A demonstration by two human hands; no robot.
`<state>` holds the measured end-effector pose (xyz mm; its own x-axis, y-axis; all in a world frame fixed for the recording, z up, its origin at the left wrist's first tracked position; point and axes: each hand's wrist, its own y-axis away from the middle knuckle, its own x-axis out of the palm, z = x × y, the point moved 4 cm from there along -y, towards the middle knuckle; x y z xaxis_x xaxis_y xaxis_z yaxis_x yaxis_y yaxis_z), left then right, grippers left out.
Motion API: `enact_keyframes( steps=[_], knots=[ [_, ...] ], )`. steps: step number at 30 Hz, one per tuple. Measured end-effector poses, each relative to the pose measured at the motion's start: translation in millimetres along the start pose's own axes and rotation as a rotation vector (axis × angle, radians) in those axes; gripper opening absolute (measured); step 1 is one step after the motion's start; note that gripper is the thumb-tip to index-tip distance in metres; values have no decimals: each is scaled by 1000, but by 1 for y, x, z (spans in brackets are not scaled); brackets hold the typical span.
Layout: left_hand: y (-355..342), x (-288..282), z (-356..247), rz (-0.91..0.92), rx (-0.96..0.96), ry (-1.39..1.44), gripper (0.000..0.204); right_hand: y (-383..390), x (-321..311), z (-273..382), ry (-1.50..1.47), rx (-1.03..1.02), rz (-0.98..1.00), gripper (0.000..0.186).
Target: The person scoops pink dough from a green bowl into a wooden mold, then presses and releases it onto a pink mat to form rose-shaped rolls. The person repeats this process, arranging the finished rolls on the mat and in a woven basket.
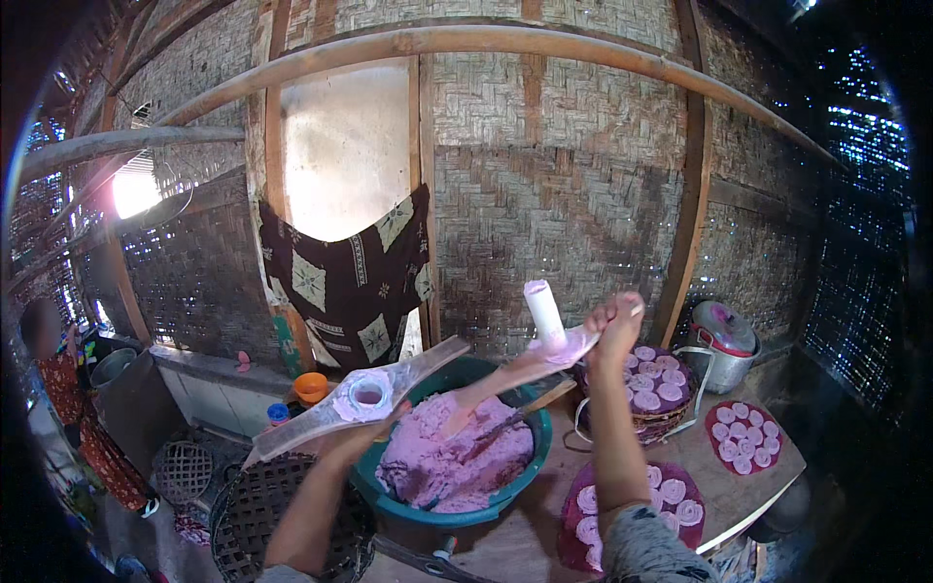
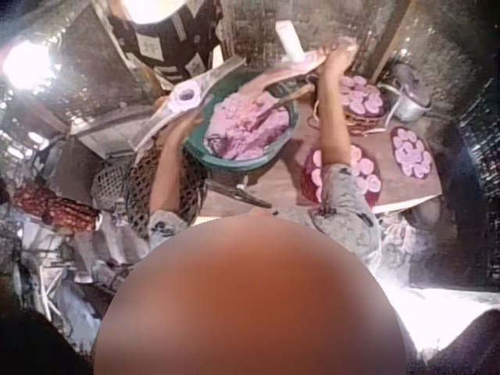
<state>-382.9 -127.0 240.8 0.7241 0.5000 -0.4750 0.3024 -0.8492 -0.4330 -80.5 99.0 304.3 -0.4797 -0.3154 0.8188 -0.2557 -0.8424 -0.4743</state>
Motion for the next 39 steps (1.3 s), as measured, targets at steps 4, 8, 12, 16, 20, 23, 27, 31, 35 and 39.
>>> enact_keyframes(
  steps=[4, 8, 12, 16, 20, 23, 27, 31, 35, 39],
  knots=[
    [-25, 53, 15, -146, 170, 1013, 37, 22, -49, -118, -166, 157, -267, 2],
    [-68, 36, 11, -485, 226, 970, 36, 103, -42, -207, -216, 891, -125, 39],
    [-76, -22, 7, -450, 354, 943, 34, 94, -54, -181, 1296, 439, 1083, 45],
    [-100, -29, -5, -561, 309, 575, 22, 56, -119, -152, 2517, 175, 1485, 34],
    [-127, -19, 7, -563, 275, 817, 16, 63, -94, -131, 2337, 171, 1565, 35],
    [-155, -9, 53, -412, 171, 1128, 20, 59, -51, -80, 2246, 37, 1413, 28],
    [-171, -1, 85, -184, 13, 1387, 20, 29, -14, -31, 1794, 204, 1559, 35],
    [-170, 7, 79, 181, 15, 1527, 23, 26, -11, -37, 1496, 229, 1557, 34],
    [-162, 24, 69, 345, -62, 1515, 27, 45, 11, -66, 1164, 730, 1364, 33],
    [-156, 41, 54, 404, -140, 1521, 29, 48, 10, -95, 1120, 547, 1511, 34]
  ],
)
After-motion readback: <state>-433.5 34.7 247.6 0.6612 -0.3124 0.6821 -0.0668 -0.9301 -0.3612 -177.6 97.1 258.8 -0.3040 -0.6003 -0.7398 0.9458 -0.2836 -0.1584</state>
